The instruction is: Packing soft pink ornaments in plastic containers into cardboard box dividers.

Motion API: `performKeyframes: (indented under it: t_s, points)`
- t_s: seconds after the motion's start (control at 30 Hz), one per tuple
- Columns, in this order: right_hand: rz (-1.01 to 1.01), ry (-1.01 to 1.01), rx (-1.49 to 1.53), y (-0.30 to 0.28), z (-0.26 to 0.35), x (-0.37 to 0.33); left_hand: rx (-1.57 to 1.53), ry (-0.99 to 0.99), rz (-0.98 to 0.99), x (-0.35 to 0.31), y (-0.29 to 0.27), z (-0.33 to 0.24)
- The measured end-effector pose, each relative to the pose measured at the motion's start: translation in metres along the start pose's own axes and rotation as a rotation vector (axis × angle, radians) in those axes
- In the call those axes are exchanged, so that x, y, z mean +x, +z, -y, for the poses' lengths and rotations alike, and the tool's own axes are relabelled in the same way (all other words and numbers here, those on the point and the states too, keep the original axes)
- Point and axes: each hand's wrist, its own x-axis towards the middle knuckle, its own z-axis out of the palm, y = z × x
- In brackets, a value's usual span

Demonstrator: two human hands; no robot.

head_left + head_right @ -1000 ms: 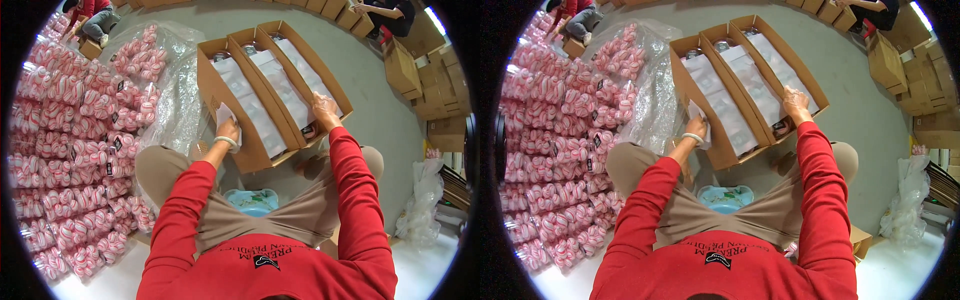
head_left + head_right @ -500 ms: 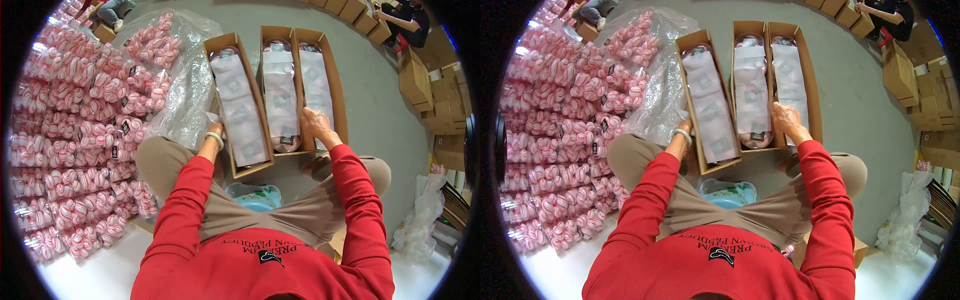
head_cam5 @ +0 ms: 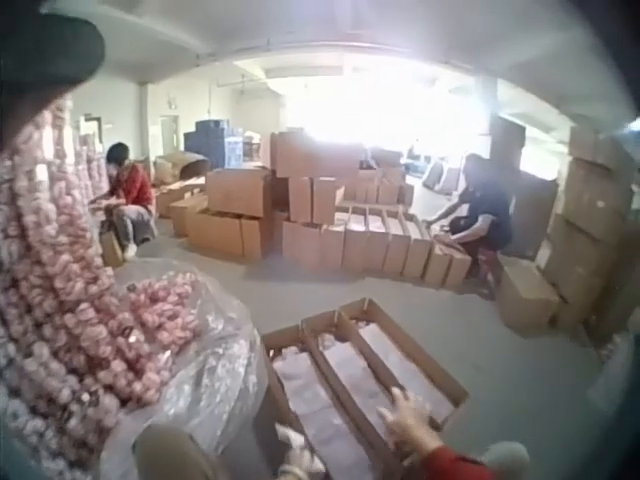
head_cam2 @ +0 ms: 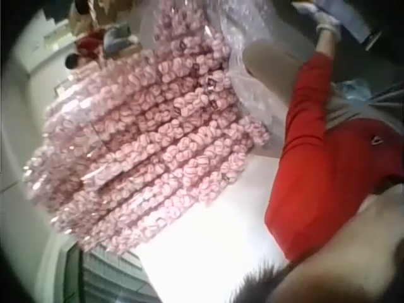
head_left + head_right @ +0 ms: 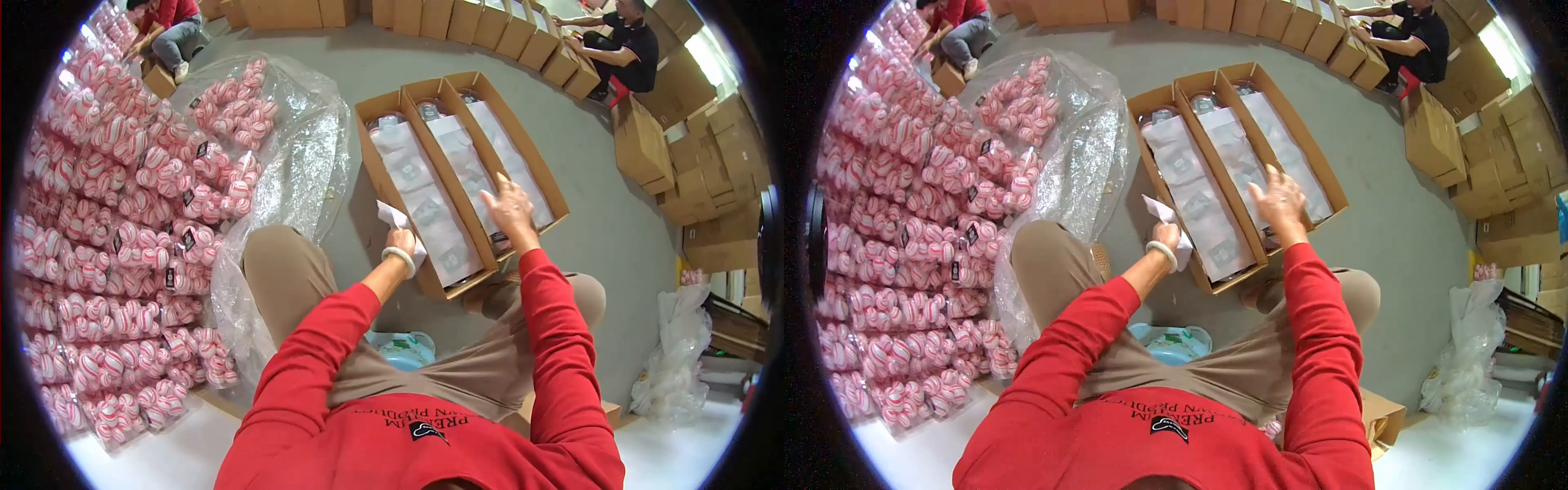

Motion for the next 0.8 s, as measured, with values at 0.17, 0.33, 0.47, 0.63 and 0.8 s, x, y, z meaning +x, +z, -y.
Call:
performKeyframes:
  t_s: [0.17,0.33,0.47,0.63,0.8]
  points:
    - [0.258,-0.437,0.994,-0.024,0.094,-0.049,-0.827,0.167,0.578,-0.096,-0.033,-0.087]
    - [-0.204,-0.384,0.783,-0.108,0.057,-0.081,-0.547,0.208,1.235,-0.145,-0.067,-0.151]
    - [-0.674,-0.117,0.207,-0.232,-0.045,-0.148,-0.059,0.379,0.919,-0.127,-0.098,-0.21]
    - [-0.794,0.389,-0.395,-0.24,-0.232,-0.336,-0.504,0.355,0.756,-0.016,-0.158,-0.258]
    - [0.813,0.89,0.054,-0.123,-0.354,-0.606,-0.715,0.073,0.484,0.059,-0.096,-0.259]
